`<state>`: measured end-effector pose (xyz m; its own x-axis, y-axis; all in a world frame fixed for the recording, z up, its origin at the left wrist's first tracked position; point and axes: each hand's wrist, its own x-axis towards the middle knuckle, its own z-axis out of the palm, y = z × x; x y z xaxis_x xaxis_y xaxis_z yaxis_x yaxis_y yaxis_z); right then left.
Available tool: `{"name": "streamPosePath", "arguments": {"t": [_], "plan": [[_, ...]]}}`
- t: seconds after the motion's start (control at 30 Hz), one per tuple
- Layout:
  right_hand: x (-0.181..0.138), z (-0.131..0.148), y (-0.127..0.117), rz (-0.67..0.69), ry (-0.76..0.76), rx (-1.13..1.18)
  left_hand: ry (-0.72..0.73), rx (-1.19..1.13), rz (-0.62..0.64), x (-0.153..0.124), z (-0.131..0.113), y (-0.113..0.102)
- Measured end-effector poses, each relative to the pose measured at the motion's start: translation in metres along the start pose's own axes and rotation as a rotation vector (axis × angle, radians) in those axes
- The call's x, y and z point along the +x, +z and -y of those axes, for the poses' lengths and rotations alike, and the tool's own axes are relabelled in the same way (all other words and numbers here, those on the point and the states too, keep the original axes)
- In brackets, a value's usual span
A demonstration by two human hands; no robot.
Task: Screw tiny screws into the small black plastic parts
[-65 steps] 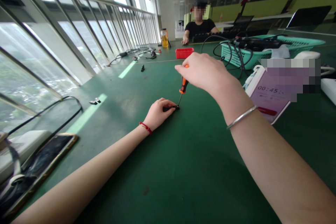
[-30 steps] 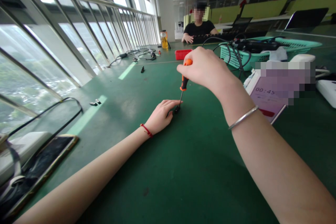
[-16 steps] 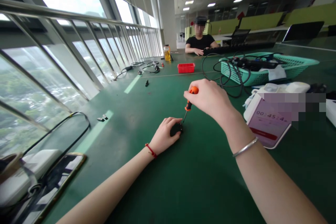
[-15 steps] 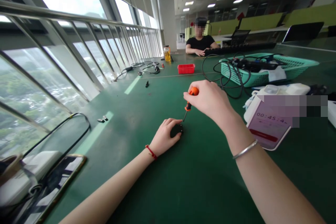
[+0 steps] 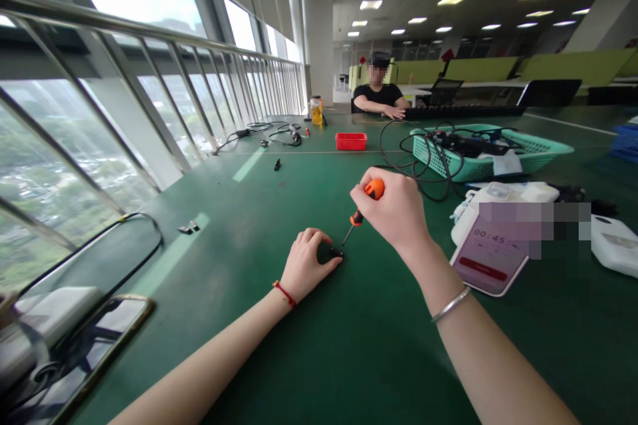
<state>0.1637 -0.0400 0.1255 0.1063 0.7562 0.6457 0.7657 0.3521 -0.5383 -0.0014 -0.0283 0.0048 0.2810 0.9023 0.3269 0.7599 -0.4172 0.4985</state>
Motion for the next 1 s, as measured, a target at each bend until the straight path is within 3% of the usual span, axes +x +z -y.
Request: {"name": "streamPosePath", "arguments": {"t": [0.3, 1.0], "plan": [[-0.01, 0.0, 0.022, -0.033, -0.091, -0.083, -0.012, -0.07, -0.015, 0.006, 0.008, 0.009], [0.002, -0.023, 0.04, -0.008, -0.015, -0.072, 0.012, -0.049, 0.038, 0.008, 0.009, 0.009]]}}
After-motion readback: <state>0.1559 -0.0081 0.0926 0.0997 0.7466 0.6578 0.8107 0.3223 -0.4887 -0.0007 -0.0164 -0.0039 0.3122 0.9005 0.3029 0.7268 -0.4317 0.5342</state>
